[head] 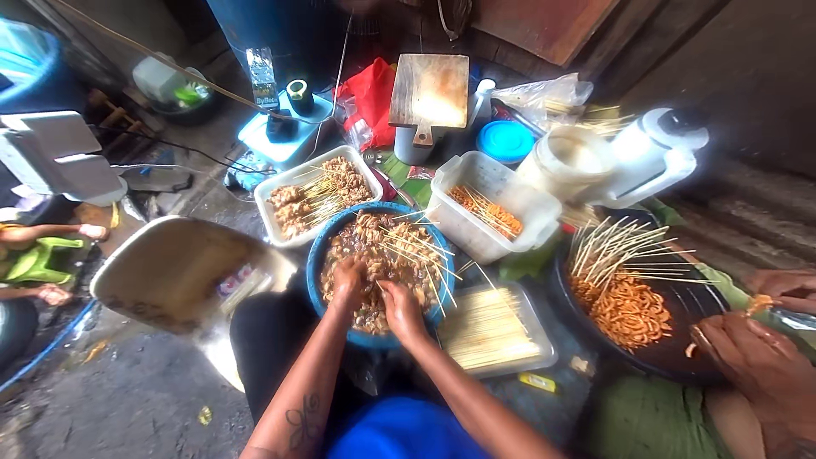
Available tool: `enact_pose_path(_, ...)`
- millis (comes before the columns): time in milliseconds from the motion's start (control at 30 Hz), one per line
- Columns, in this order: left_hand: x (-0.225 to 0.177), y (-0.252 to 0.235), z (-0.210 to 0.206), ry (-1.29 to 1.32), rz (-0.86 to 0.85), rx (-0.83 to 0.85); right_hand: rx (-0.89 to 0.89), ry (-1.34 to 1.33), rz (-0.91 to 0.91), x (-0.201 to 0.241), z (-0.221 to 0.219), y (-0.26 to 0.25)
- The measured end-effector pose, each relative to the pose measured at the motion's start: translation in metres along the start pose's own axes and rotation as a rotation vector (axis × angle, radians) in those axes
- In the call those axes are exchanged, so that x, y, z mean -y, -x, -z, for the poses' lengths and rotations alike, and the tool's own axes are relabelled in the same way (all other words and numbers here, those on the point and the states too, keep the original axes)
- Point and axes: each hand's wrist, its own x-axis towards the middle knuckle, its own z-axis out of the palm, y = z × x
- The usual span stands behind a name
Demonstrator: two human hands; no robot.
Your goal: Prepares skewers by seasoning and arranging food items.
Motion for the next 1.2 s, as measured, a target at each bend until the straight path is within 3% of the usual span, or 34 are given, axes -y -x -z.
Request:
enact_pose_path(100, -0.010, -0.004, 0.016, -0.116, -0.045, 0.091, -0.045, 0.236, 0.067, 0.009, 0.012, -0.019)
enact_pose_path(233, -0.018, -0.020, 0.030, -0.534, -0.205, -0.013, -0.002, 0.494, 0.125, 0.011, 0.029, -0.085)
enact_pose_path(333, -0.033, -0.040, 0.033, -0.970, -0.291, 0.003, -0.197, 0.417, 0.247, 0.004, 0.050, -0.105)
enact_pose_path(400, -0.033, -0.059, 0.032, -1.138, -0.213, 0.050, -0.319, 0.306, 0.259, -0.002, 0.073, -0.095)
enact_pose_path(467, -0.020, -0.073, 0.032, -1.172, -0.016, 0.111, -0.373, 0.183, 0.212, -0.023, 0.097, -0.070)
enact_pose_path(533, -0.007, -0.080, 0.037, -1.109, 0.072, 0.179, -0.446, 0.115, 0.136, -0.055, 0.114, -0.042)
enact_pose_path(667, -0.010, -0.058, 0.029, -1.172, -0.047, 0.278, -0.546, 0.068, -0.120, -0.130, 0.123, 0.018)
enact_pose_path(800, -0.005, 0.002, -0.008, -1.318, -0.264, 0.303, -0.110, 0.203, -0.497, -0.171, 0.104, 0.041)
enact_pose_path(867, 0.013, 0.032, -0.018, -1.394, -0.383, 0.372, 0.016, 0.304, -0.655, -0.170, 0.089, 0.037)
enact_pose_path(933, 0.033, 0.055, -0.018, -1.432, -0.433, 0.492, 0.012, 0.301, -0.772, -0.168, 0.079, 0.031)
enact_pose_path(1033, 0.060, 0.067, -0.003, -1.306, -0.465, 0.633, -0.046, 0.171, -0.796, -0.185, 0.076, 0.021)
enact_pose_path(1100, 0.067, 0.072, 0.012, -1.182, -0.497, 0.581, -0.098, 0.029, -0.800, -0.202, 0.073, 0.018)
enact_pose_path(1200, 0.055, 0.076, 0.027, -1.100, -0.484, 0.321, -0.155, -0.062, -0.820, -0.208, 0.074, 0.018)
